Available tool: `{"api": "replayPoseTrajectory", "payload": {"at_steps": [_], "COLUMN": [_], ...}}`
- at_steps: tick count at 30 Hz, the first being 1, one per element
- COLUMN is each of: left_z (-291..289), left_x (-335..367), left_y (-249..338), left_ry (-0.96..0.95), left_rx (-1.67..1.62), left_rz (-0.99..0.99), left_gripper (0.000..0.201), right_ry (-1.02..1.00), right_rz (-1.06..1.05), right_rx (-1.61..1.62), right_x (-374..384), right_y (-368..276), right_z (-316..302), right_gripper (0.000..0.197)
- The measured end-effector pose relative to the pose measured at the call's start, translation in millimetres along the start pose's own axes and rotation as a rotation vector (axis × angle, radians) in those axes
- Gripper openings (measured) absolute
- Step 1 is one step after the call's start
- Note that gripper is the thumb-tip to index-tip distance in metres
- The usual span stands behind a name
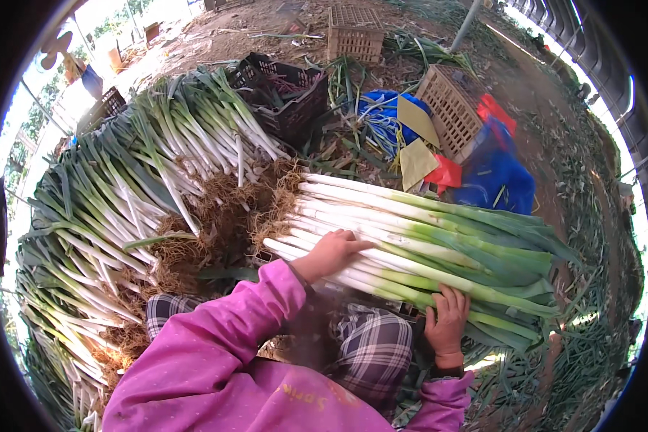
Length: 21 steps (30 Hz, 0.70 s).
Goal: The person sorts leeks by hand, picking individual leeks from a large pile and placing them into a smaller bundle on their lap.
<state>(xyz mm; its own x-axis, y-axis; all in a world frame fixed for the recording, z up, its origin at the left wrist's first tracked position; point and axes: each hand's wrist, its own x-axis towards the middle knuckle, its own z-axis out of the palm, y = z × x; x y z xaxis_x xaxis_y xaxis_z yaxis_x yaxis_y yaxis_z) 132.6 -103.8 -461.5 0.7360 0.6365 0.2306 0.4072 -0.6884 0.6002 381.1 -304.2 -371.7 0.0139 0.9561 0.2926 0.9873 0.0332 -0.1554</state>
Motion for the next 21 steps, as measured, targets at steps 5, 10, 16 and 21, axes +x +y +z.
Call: {"api": "replayPoseTrajectory", "payload": {"at_steps": [5,10,16,21], "left_z": [-4.7,-24.8,-30.8,-77.6], "left_x": [-8.5,-9.0,-12.2,-13.6], "left_y": [-19.0,-12.6,-26.3,-39.7], "left_ry": [0.103,0.101,-0.091,-0.158], "left_rx": [-0.01,0.287,0.107,0.162], "left_rz": [-0.058,-0.099,-0.229,-0.318], "left_gripper": [0.033,0.027,0.03,0.037], "right_ry": [-0.04,0.152,-0.145,-0.204], "right_rz": [-0.014,0.05,0.086,0.112], "right_rx": [0.022,-0.1,-0.12,-0.026], "right_x": [3.7,27.4,66.4,63.1], "right_y": [-1.8,15.4,47.1,63.6], "right_z": [-9.8,-32.4,-18.7,-0.7], "right_gripper": [0.028,0.026,0.01,0.007]}}
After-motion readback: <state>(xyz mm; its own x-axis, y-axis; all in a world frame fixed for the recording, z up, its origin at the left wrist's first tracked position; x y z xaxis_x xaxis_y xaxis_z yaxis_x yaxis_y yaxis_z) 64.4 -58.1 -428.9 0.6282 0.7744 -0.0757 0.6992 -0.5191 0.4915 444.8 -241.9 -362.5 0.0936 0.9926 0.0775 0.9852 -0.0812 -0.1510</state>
